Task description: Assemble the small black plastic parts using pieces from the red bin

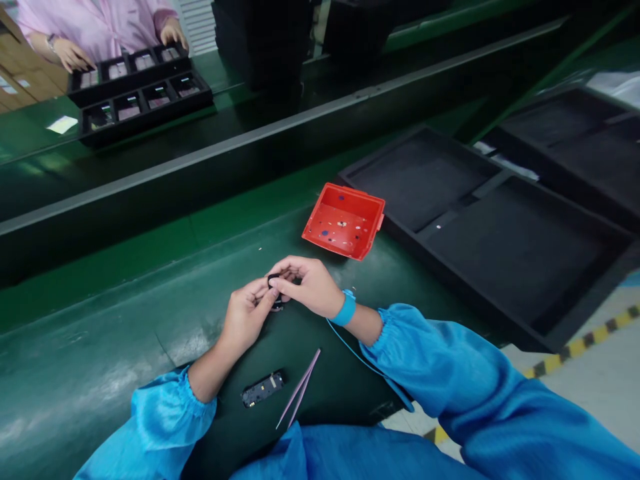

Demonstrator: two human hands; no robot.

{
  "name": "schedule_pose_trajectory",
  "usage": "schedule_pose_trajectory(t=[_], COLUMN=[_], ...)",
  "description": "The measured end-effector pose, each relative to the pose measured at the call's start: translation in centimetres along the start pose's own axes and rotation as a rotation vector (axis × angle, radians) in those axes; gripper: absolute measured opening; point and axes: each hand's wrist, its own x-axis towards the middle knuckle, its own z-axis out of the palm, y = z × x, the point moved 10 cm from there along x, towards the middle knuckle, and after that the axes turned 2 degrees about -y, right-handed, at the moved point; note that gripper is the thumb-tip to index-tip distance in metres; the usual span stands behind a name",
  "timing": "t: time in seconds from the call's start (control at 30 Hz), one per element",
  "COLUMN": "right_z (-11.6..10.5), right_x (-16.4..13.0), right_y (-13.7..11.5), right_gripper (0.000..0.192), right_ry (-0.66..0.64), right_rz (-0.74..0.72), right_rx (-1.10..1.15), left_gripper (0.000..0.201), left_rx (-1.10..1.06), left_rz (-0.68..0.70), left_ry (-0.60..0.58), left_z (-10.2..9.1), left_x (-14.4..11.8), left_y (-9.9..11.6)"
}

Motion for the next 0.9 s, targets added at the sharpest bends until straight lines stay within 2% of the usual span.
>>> schedule_pose_trajectory(t=[0.17,0.33,0.4,0.47,0.53,0.63,0.73,0.9], right_z=[0.3,0.5,0.8,0.7,0.0,-0.3,1.2,1.8], right_x=[0.2,0.3,0.3,0.1,-0.3,-1.7,-3.0,-3.7], right_y=[0.5,0.0,-0.3,-0.7,-1.7,-4.2,-5.5,-6.1], right_gripper=[0.020,0.013,0.015,0.016,0.021,0.031,0.030,0.026], right_ry=[-0.017,-0.026,-0.053,-0.059,0.012,0.144,0.134,0.176], right_rz=[0.012,-0.071,-0.097,-0.129,-0.208,-0.406,-0.560,-0.672], right_rx=[0.042,-0.042,-0.076,-0.099,-0.194,-0.499,-0.760,-0.903], left_gripper=[0.024,0.021,0.020,0.022,0.030,0.034,0.029,0.037], left_rx=[0.178,0.330,0.284,0.145,-0.033,-0.221,-0.276,-0.235], left_rz=[0.072,0.131,0.118,0.073,0.021,-0.024,-0.038,-0.067], left_ry=[0.010,0.050,0.049,0.061,0.108,0.187,0.204,0.201], left_z=[-0.2,-0.4,-0.4,-0.7,-1.4,-2.5,-2.7,-2.3], left_x=[-0.2,-0.3,-0.2,0.0,0.3,0.6,0.6,0.2], left_y=[0.7,1.2,1.0,0.5,-0.1,-0.7,-0.7,-0.7])
